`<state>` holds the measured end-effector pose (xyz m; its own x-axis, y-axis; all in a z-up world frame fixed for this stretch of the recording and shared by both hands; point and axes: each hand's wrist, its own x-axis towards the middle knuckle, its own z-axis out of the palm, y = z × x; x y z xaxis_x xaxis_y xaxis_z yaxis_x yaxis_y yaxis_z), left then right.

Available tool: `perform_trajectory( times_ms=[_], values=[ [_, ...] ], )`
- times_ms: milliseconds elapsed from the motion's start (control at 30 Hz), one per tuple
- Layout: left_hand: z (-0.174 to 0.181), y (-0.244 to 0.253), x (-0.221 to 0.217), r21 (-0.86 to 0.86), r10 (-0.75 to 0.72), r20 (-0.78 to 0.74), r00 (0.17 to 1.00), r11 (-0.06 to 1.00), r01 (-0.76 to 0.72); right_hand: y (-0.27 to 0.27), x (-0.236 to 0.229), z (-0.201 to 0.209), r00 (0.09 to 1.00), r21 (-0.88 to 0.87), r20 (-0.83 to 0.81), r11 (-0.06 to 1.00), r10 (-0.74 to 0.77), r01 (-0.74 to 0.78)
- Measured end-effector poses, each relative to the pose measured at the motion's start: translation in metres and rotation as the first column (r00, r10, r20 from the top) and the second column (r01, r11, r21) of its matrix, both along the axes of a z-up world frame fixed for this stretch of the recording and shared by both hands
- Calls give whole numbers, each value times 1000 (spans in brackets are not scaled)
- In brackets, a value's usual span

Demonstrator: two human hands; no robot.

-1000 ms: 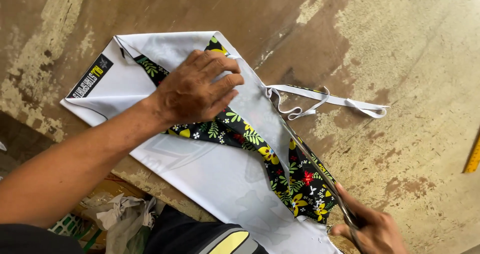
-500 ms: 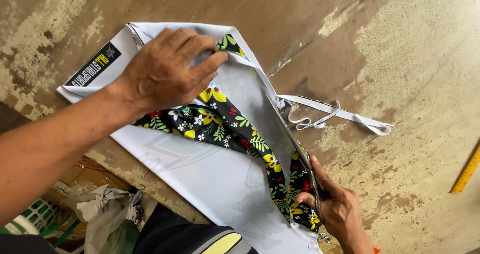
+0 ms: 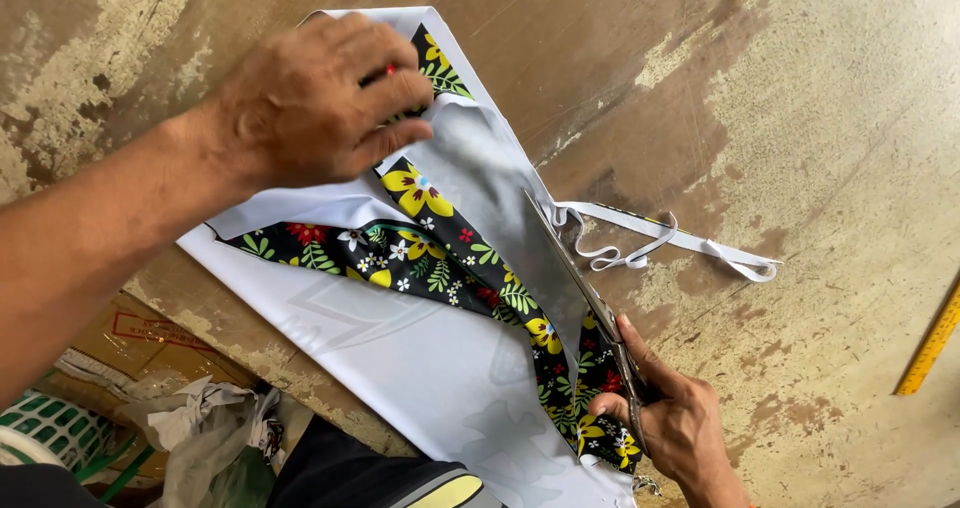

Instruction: The person uses shears to cut a white fabric along a marked pattern on a wooden table. They trim the edges, unfold the fabric to reveal a floral pattern, and then use a ruler and chalk to mark a new line on the fabric.

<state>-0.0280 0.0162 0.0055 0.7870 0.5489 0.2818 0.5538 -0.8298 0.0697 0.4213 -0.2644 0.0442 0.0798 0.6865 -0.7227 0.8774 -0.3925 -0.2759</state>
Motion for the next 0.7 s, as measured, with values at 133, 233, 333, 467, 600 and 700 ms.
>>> perform_trajectory(
  times_ms=[133,233,333,467,600,700],
  values=[
    [-7,2,-6,74,46,-112,993,997,-38,13,-9,1,999,-28,-37,999,-30,29],
    [-2,4,-6,87,164,-126,978,984,-154,19,-12,4,997,-36,-59,998,-52,50],
    [1,-2,0,99,93,-42,995,991,-88,23,-13,3,999,-99,-20,995,-32,30],
    [-5,4,-6,-75,96,19,995,993,-94,23,-14,4,999,-46,33,999,28,-26],
    [5,17,-13,68,218,-89,972,975,-212,20,-14,7,1000,15,16,1000,2,-3],
    [-1,6,-13,-33,164,-26,986,986,-165,19,-14,7,998,2,49,1000,26,-26]
  ],
)
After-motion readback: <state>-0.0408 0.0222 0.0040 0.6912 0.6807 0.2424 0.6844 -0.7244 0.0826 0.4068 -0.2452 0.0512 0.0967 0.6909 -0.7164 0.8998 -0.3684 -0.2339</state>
